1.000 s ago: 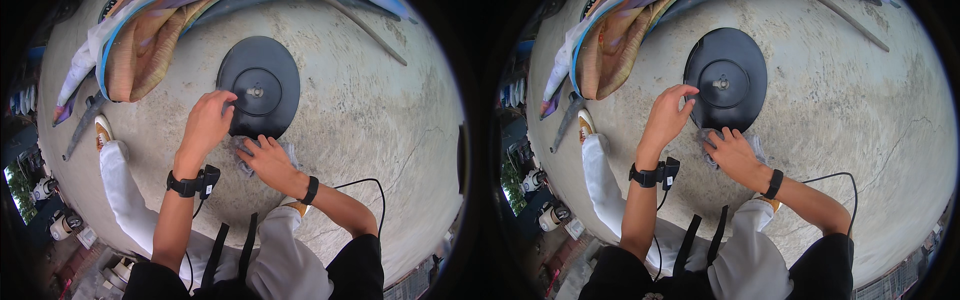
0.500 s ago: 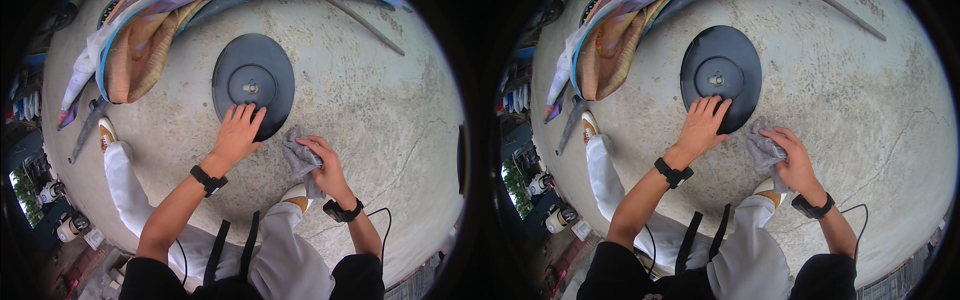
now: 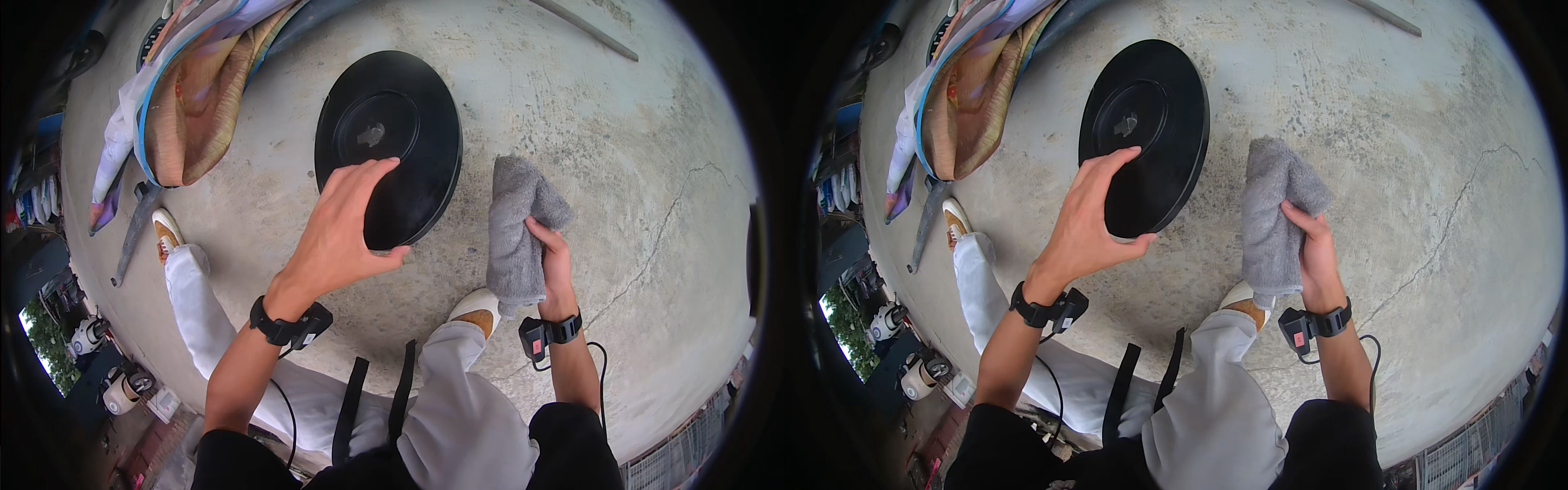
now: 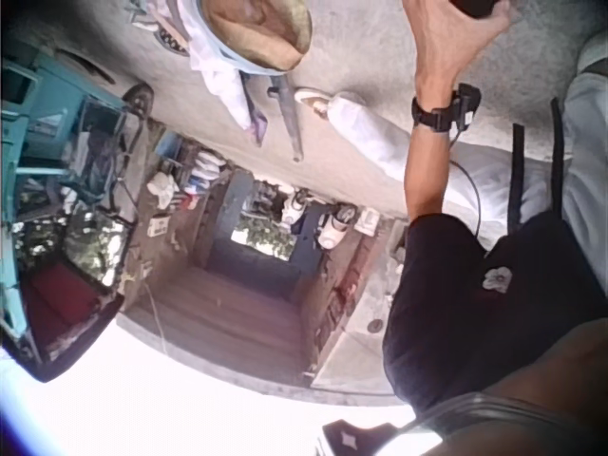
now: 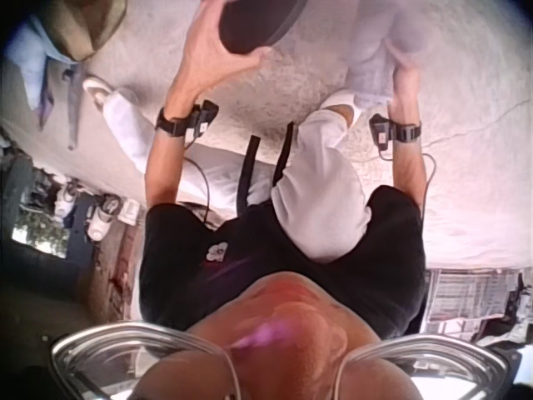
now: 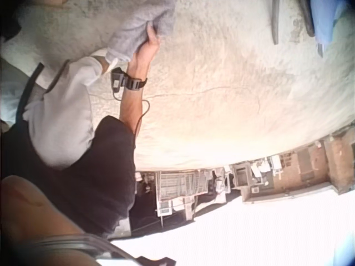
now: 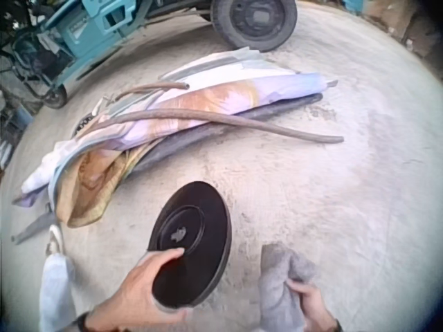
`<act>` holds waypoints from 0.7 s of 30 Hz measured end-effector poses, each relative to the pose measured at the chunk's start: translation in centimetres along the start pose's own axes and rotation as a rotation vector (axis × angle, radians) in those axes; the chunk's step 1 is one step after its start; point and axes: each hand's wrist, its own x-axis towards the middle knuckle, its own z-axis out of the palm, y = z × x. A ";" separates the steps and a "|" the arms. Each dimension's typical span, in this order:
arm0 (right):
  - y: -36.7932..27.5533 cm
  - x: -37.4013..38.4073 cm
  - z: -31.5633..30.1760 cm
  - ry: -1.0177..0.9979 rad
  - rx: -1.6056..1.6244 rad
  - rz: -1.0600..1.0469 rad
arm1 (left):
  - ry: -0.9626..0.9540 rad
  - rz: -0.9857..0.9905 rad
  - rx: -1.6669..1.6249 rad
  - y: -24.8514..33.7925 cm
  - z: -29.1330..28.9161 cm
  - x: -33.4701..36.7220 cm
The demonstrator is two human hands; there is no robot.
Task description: The person wipes a circular black base plate with a grey cloth, turning the plate over to clean both sides.
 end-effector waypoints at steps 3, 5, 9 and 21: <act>-0.7 0.4 -0.2 -0.093 0.060 -0.016 | 0.141 -0.119 -0.497 0.3 -4.9 -1.3; -0.8 0.3 0.8 -0.121 0.017 -0.036 | 0.346 -0.224 -0.865 0.0 -8.2 -3.6; -2.1 -2.4 4.3 -0.023 -0.098 -0.134 | 0.665 -0.403 -1.284 0.2 -9.6 -7.3; -12.8 -25.7 22.6 0.002 -0.692 -0.542 | 0.888 -0.672 -1.804 3.9 -28.7 -18.3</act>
